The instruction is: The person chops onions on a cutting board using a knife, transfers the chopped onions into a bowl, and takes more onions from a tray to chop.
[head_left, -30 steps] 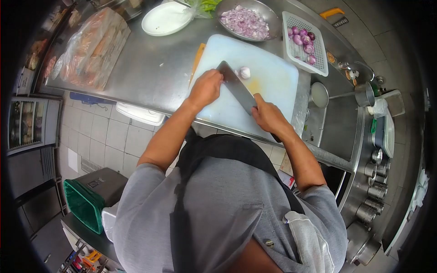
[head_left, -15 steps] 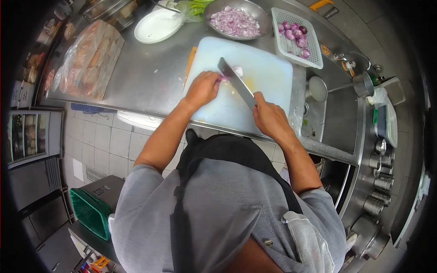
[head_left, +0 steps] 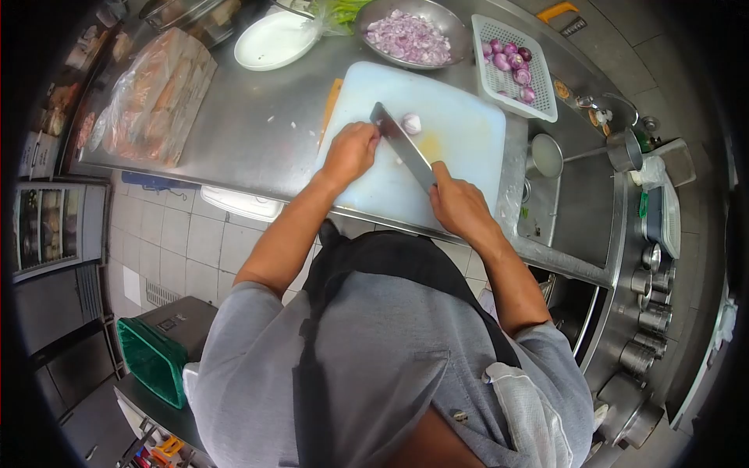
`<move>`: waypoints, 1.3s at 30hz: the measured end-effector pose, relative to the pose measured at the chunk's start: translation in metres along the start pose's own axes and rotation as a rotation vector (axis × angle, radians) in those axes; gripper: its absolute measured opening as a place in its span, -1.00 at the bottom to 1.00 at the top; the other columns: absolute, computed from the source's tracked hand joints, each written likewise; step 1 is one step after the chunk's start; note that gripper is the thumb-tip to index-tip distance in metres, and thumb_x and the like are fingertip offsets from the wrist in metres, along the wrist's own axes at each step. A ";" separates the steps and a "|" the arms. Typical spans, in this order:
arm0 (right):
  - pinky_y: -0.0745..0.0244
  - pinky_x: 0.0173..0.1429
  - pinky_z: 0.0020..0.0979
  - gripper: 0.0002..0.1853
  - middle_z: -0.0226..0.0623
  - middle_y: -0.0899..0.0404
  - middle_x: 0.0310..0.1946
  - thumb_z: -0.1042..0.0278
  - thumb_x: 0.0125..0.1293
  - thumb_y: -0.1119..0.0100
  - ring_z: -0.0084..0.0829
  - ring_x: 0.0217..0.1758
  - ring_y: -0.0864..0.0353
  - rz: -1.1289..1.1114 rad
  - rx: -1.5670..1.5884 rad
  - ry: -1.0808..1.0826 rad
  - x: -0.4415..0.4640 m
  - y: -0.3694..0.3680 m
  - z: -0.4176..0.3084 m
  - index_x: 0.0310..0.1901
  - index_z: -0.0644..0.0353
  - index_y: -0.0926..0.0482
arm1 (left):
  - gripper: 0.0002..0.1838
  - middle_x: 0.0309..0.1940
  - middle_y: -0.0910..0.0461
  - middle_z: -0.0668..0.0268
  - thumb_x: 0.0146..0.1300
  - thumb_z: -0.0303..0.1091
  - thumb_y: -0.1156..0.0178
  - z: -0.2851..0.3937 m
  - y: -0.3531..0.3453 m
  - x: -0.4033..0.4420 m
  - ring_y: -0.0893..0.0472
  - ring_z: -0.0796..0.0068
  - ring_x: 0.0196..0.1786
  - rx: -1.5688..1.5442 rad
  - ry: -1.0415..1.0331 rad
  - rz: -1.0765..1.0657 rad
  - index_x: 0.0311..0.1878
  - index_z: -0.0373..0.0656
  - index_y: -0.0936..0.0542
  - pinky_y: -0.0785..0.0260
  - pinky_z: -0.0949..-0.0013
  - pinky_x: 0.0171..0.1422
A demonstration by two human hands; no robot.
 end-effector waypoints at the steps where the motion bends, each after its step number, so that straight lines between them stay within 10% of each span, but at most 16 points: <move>1: -0.52 -0.15 0.25 -0.84 0.21 -0.68 -0.42 0.44 0.50 0.00 0.31 -0.32 -0.69 0.009 0.009 -0.002 0.000 0.003 -0.001 0.01 0.30 -0.34 | -0.87 -0.21 -0.71 0.12 0.24 -0.57 -0.37 -0.001 0.000 0.002 -0.68 -0.01 -0.06 -0.003 -0.005 0.006 -0.16 -0.23 -0.67 -0.54 0.07 0.08; 29: -0.54 -0.10 0.20 -0.69 0.09 -0.70 -0.31 0.38 0.45 -0.14 0.24 -0.24 -0.70 0.075 0.003 0.031 -0.016 0.026 0.021 0.20 0.03 -0.47 | -0.78 -0.13 -0.70 0.07 0.24 -0.56 -0.36 -0.009 0.005 0.000 -0.69 0.03 -0.02 0.020 0.072 0.015 -0.04 -0.21 -0.67 -0.53 0.07 0.16; 32: -0.57 -0.14 0.13 -0.65 -0.04 -0.67 -0.30 0.39 0.39 -0.19 0.14 -0.27 -0.71 0.193 -0.162 0.070 -0.029 0.057 0.026 0.19 -0.09 -0.54 | -0.55 0.25 -0.64 -0.04 0.44 -0.27 -0.33 -0.024 0.034 0.015 -0.61 -0.02 0.33 0.002 0.175 0.028 0.32 -0.22 -0.60 -0.40 0.07 0.46; 39: -0.55 -0.15 -0.07 -0.57 -0.19 -0.64 -0.29 0.43 0.35 -0.17 -0.14 -0.25 -0.75 0.231 -0.404 0.292 -0.035 0.067 0.007 0.22 -0.22 -0.60 | 0.17 0.80 0.23 0.06 0.43 0.65 0.21 0.025 -0.015 0.029 0.33 -0.01 0.82 0.418 0.159 -0.866 0.78 -0.11 0.08 0.49 -0.23 0.80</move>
Point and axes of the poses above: each hand's wrist, its own x-axis towards the middle knuckle, its own y-axis out of the back of the hand, z = x × y, the point moved 10 cm from there along x, towards the middle knuckle
